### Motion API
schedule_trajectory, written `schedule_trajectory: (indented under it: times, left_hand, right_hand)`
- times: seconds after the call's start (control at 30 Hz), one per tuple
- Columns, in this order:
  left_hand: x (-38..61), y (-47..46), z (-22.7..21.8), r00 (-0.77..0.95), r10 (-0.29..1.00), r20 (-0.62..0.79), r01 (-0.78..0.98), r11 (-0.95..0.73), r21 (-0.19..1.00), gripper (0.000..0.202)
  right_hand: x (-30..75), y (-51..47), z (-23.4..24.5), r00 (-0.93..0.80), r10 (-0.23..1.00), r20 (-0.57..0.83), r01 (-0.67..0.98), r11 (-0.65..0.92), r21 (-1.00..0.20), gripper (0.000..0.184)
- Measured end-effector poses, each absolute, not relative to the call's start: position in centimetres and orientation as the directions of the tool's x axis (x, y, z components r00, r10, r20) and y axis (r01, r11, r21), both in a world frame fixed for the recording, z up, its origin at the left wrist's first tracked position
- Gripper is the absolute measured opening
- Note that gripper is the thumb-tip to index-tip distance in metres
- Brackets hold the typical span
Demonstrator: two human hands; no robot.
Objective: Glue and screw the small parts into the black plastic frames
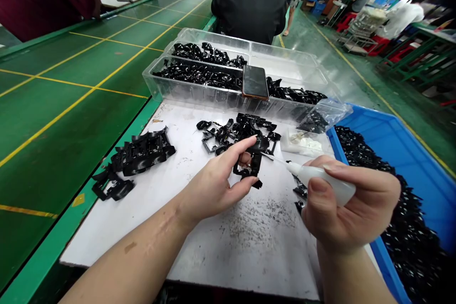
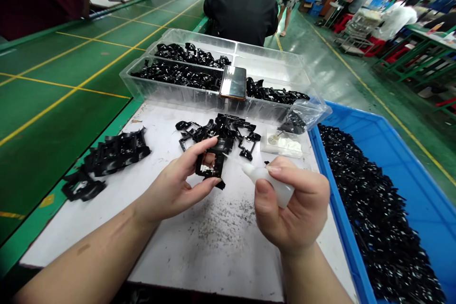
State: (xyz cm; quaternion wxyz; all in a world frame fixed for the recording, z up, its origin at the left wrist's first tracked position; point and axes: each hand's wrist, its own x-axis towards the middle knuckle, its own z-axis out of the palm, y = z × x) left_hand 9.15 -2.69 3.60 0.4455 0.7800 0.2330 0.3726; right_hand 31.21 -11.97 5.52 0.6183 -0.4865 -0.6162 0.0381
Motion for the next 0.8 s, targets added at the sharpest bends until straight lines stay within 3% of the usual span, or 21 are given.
schedule_trajectory:
  times: [0.17, 0.8]
  left_hand:
    - [9.15, -2.68, 3.74, 0.611, 0.691, 0.386, 0.035, -0.511, 0.859, 0.072]
    - [9.10, -2.67, 3.71, 0.627, 0.681, 0.377, 0.047, -0.516, 0.855, 0.072]
  right_hand:
    - [30.76, -11.82, 6.30, 0.213, 0.621, 0.754, 0.617, 0.513, -0.597, 0.024]
    - [30.87, -11.63, 6.14, 0.184, 0.580, 0.794, 0.625, 0.554, -0.550, 0.034]
